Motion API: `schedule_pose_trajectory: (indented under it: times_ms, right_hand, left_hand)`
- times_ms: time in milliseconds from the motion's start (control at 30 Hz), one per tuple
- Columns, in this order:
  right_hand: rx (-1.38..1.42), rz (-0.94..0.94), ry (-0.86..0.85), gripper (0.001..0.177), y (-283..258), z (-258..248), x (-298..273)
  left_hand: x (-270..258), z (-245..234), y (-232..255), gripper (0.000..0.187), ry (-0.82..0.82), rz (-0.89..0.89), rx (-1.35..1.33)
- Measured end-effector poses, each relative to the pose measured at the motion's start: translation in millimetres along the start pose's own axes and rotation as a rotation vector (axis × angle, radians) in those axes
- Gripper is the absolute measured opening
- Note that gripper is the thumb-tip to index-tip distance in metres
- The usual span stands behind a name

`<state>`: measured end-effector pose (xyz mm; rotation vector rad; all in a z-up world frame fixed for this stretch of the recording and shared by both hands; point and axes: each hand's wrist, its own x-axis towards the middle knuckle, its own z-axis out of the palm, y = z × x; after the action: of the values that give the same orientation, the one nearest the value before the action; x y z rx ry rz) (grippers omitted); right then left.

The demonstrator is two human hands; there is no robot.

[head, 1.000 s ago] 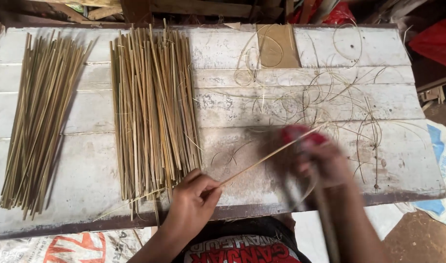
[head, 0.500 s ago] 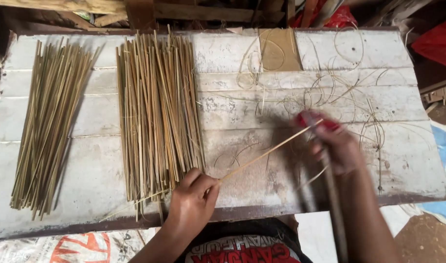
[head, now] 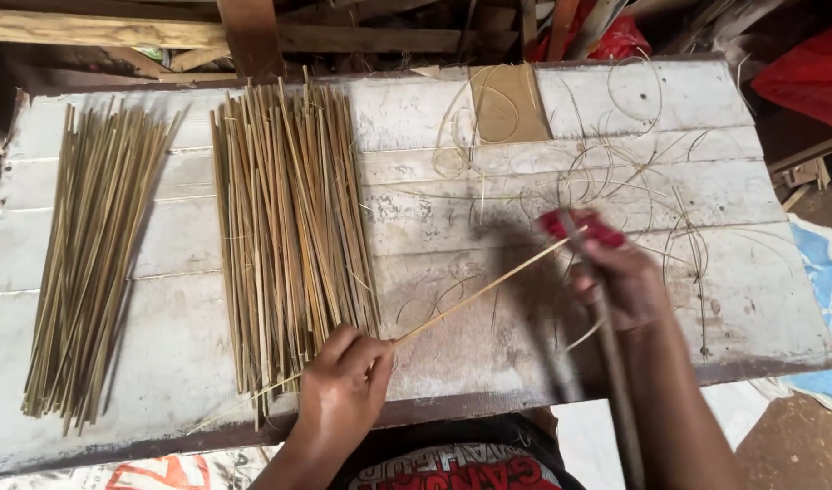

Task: Stripping the outer layer of bamboo sticks using a handheld blade tool to thin them down for further use.

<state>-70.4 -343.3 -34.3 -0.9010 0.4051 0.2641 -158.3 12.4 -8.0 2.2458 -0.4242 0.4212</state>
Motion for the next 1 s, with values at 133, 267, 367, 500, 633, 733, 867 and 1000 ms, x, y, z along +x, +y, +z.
schedule_pose_trajectory:
  times_ms: [133,267,367,500,633,733,867,1000]
  right_hand:
    - [-0.087,-0.048,-0.133,0.063,29,66,-19]
    - [-0.011,0.338,-0.431,0.033,84,99,-28]
    - [0.025,0.192,-0.354,0.045,41,80,-23]
    - [-0.031,0.043,-0.161,0.081,0,49,-20]
    - [-0.269,-0.056,-0.108,0.033,32,83,-27]
    - [-0.222,0.178,-0.330,0.034,72,105,-35]
    - [-0.080,0.223,-0.304,0.035,67,71,-25]
    - [-0.106,0.001,-0.324,0.077,13,60,-26]
  left_hand:
    - [12,10,11,0.014,0.105,0.105,0.200]
    - [35,26,20,0.015,0.157,0.183,0.135]
    - [10,12,-5,0.018,0.055,0.078,0.178]
    - [-3,-2,-2,0.023,0.043,0.041,0.002]
    - [9,21,0,0.023,0.141,0.107,0.247]
    - [14,36,-1,0.019,0.183,0.142,0.352]
    - [-3,20,-11,0.026,0.090,0.117,0.225]
    - [-13,-3,-16,0.022,0.143,0.163,0.165]
